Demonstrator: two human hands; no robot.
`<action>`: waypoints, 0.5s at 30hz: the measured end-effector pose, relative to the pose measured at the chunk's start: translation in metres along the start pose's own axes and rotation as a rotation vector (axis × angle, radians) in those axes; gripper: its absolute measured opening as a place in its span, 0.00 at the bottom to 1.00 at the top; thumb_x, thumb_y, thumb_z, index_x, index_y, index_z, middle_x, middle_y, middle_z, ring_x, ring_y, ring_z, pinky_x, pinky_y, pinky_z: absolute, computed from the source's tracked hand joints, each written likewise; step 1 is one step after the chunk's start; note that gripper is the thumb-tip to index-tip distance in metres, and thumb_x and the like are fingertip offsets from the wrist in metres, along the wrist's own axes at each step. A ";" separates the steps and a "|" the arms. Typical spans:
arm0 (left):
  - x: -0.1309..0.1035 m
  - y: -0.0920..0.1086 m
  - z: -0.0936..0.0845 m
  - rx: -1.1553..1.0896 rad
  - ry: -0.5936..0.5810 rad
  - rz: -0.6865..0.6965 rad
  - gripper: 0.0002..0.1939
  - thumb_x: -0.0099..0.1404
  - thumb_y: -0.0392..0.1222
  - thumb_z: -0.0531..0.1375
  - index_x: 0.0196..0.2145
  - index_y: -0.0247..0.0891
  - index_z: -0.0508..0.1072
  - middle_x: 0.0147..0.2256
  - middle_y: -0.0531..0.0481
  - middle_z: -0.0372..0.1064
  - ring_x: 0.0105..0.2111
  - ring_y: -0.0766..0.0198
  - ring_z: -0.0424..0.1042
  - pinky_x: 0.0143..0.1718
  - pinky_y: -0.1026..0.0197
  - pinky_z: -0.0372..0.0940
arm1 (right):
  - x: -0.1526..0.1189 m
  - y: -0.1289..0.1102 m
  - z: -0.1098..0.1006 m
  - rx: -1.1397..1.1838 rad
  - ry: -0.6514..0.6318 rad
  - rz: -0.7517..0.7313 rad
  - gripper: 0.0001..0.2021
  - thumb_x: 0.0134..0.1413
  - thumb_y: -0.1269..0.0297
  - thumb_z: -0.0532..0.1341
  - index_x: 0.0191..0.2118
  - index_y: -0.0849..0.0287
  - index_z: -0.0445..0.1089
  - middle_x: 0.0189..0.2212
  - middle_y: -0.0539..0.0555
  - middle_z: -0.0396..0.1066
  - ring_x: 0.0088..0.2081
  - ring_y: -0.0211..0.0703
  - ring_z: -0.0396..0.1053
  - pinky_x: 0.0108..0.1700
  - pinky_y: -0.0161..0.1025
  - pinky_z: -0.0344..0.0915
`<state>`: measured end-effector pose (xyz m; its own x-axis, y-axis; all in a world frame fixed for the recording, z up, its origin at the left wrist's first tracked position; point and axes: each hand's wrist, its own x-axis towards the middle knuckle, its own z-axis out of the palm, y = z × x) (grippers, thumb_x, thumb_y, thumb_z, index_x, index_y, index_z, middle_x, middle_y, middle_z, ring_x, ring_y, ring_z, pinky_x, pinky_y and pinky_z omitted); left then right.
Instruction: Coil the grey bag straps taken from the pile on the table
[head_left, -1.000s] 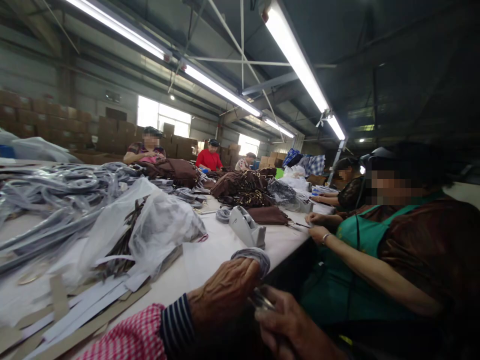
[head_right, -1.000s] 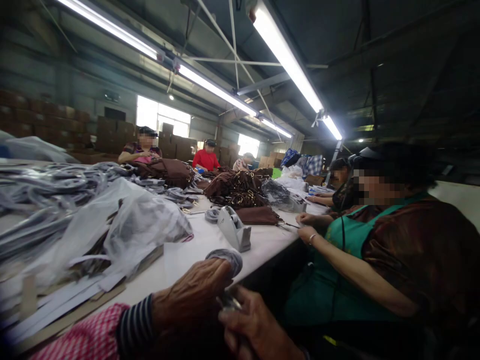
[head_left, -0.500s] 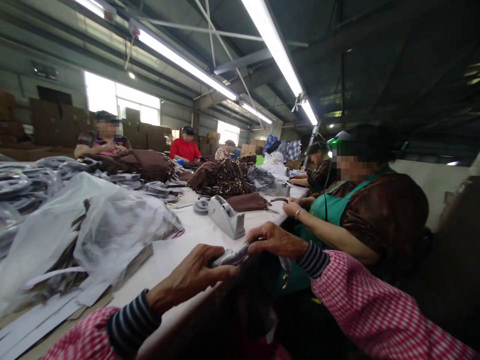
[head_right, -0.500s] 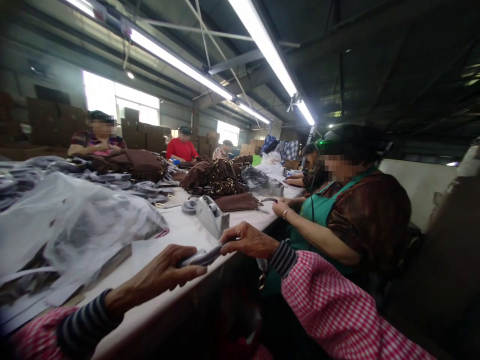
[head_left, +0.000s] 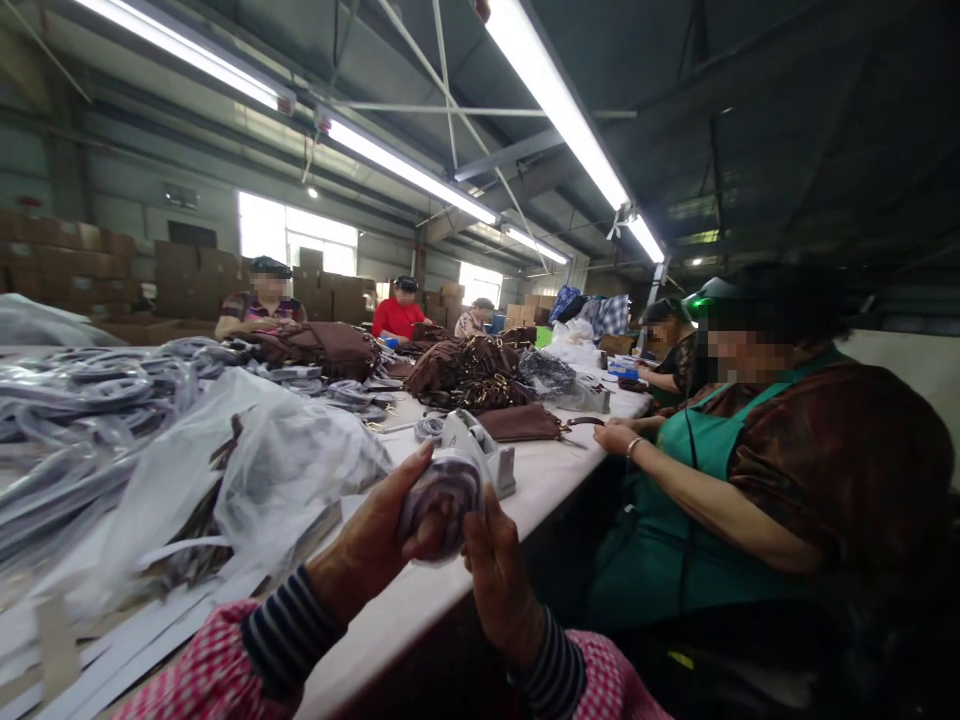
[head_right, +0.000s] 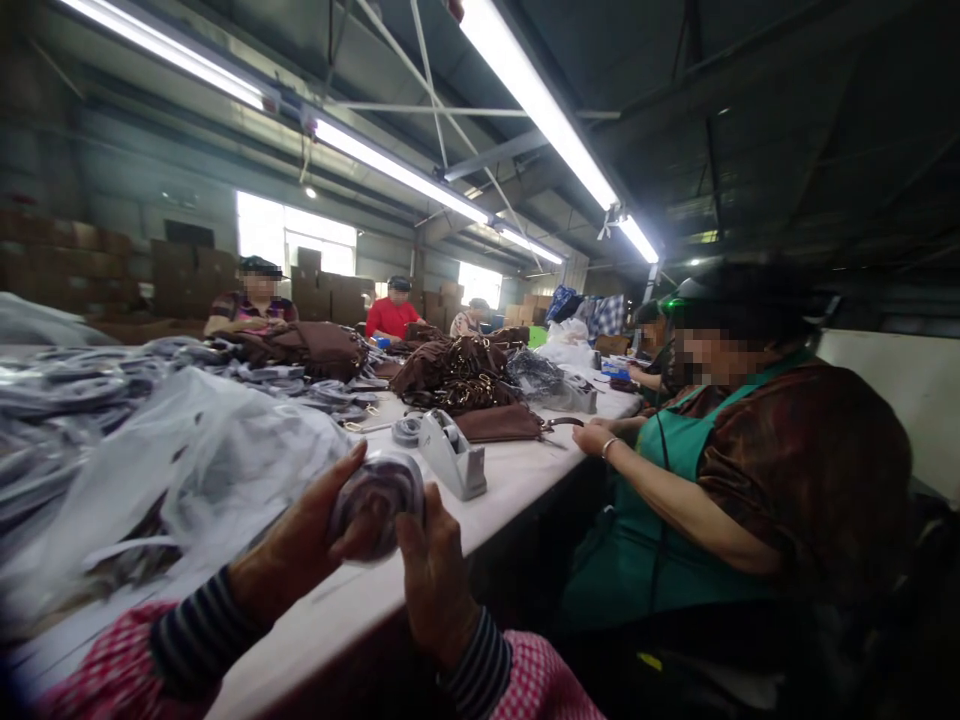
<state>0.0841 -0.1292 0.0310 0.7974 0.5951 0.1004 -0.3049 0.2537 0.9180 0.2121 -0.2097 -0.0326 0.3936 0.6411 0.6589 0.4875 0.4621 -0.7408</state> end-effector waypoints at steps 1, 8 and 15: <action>-0.001 0.002 0.000 -0.023 -0.003 -0.009 0.38 0.64 0.73 0.56 0.13 0.36 0.65 0.07 0.55 0.51 0.10 0.73 0.52 0.17 0.66 0.46 | -0.003 -0.001 0.005 0.017 0.008 0.009 0.27 0.69 0.39 0.52 0.55 0.56 0.70 0.43 0.59 0.75 0.45 0.52 0.74 0.43 0.45 0.74; 0.004 0.000 -0.002 -0.144 0.066 0.025 0.36 0.66 0.68 0.57 0.13 0.36 0.66 0.08 0.55 0.54 0.10 0.73 0.52 0.15 0.68 0.48 | 0.008 -0.012 0.011 -0.072 -0.179 -0.089 0.17 0.74 0.52 0.52 0.47 0.57 0.73 0.39 0.57 0.80 0.42 0.50 0.79 0.48 0.43 0.75; 0.001 0.021 0.001 -0.197 0.181 0.218 0.11 0.61 0.46 0.67 0.31 0.33 0.78 0.27 0.48 0.78 0.26 0.62 0.75 0.32 0.63 0.69 | 0.030 -0.006 0.001 -0.316 -0.228 -0.245 0.16 0.75 0.54 0.48 0.48 0.60 0.68 0.34 0.58 0.77 0.37 0.52 0.78 0.41 0.45 0.74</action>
<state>0.0789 -0.1244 0.0513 0.6023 0.7727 0.2005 -0.5672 0.2374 0.7886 0.2201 -0.1924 -0.0088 0.0725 0.6711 0.7378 0.7728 0.4298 -0.4669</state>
